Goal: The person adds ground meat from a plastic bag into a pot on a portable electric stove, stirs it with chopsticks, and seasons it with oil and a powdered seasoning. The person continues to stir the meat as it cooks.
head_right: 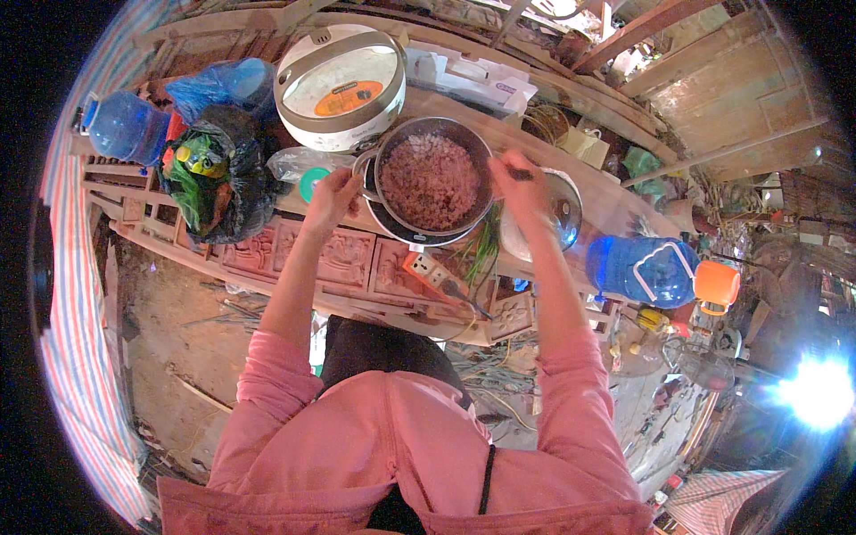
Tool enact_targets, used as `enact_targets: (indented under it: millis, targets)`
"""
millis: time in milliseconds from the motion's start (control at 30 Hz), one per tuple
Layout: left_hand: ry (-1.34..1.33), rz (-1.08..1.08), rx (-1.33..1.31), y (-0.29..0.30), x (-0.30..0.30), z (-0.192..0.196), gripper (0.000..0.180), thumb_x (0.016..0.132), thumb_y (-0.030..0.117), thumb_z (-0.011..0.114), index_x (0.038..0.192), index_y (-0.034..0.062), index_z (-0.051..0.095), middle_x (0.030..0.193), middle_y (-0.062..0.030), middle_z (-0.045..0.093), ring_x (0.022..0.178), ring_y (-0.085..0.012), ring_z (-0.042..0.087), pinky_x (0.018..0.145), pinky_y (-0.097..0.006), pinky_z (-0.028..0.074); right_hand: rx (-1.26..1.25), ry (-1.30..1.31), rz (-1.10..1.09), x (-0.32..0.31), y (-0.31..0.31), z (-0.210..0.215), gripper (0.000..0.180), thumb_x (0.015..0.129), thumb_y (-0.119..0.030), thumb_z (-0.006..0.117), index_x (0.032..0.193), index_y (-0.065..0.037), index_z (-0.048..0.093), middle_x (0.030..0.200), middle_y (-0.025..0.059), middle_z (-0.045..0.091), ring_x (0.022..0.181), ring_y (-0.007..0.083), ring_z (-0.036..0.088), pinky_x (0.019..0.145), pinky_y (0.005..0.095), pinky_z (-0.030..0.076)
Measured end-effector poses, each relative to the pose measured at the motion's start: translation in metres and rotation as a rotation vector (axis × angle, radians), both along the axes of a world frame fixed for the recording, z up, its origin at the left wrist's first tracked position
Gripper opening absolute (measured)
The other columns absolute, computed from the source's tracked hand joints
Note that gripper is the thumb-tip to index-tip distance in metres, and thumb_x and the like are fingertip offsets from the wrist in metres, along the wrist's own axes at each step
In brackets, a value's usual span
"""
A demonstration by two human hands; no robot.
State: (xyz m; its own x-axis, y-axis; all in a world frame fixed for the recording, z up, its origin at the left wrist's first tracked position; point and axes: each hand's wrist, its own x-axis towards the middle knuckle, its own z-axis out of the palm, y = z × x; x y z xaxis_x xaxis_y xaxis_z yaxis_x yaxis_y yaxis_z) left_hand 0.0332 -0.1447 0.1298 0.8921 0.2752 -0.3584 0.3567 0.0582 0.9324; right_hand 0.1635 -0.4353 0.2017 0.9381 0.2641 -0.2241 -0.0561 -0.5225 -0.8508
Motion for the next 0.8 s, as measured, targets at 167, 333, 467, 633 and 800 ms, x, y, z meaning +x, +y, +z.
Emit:
enact_targets:
  millis: [167, 333, 467, 633, 800]
  targets:
    - [0.016, -0.061, 0.124, 0.004, 0.002, 0.006, 0.023, 0.1, 0.02, 0.058, 0.091, -0.0003, 0.061, 0.068, -0.0027, 0.058, 0.054, -0.0106, 0.057, 0.047, -0.028, 0.047, 0.024, -0.516, 0.559, -0.003, 0.02, -0.018, 0.022, 0.097, -0.023, 0.068, 0.089, -0.002, 0.066, 0.081, 0.0002, 0.064, 0.074, 0.0126, 0.065, 0.065, 0.0282, 0.052]
    - [-0.001, 0.007, 0.071, 0.0, 0.001, 0.005, 0.027, 0.098, 0.02, 0.061, 0.081, 0.0, 0.058, 0.065, -0.0049, 0.059, 0.051, -0.0126, 0.057, 0.046, -0.03, 0.046, 0.017, 0.022, 0.164, 0.008, 0.017, 0.007, 0.023, 0.095, -0.024, 0.07, 0.088, -0.003, 0.066, 0.073, 0.0018, 0.063, 0.069, 0.0117, 0.065, 0.063, 0.0275, 0.051]
    - [-0.023, -0.032, 0.094, 0.005, 0.002, -0.002, 0.024, 0.099, 0.019, 0.06, 0.084, -0.0003, 0.059, 0.067, -0.0057, 0.06, 0.051, -0.0126, 0.058, 0.046, -0.03, 0.047, 0.071, -0.328, 0.187, 0.009, 0.051, 0.0, 0.023, 0.095, -0.027, 0.071, 0.09, -0.005, 0.066, 0.075, 0.0042, 0.065, 0.065, 0.0119, 0.064, 0.061, 0.0296, 0.052]
    - [0.049, -0.02, 0.034, 0.012, 0.003, -0.016, 0.019, 0.1, 0.016, 0.058, 0.096, -0.0024, 0.061, 0.069, -0.007, 0.061, 0.052, -0.0138, 0.061, 0.046, -0.029, 0.05, 0.05, 0.132, 0.432, 0.014, 0.051, -0.005, 0.029, 0.097, -0.032, 0.068, 0.087, -0.006, 0.061, 0.073, 0.0008, 0.062, 0.066, 0.0101, 0.065, 0.059, 0.0291, 0.051]
    - [0.044, -0.041, 0.129, 0.012, 0.006, -0.017, 0.02, 0.101, 0.016, 0.056, 0.096, -0.0027, 0.061, 0.07, -0.0067, 0.061, 0.051, -0.0138, 0.06, 0.045, -0.029, 0.05, -0.003, -0.001, 0.125, 0.011, 0.085, 0.033, 0.033, 0.099, -0.038, 0.061, 0.086, -0.008, 0.059, 0.077, 0.0025, 0.066, 0.062, 0.0127, 0.067, 0.059, 0.0299, 0.051]
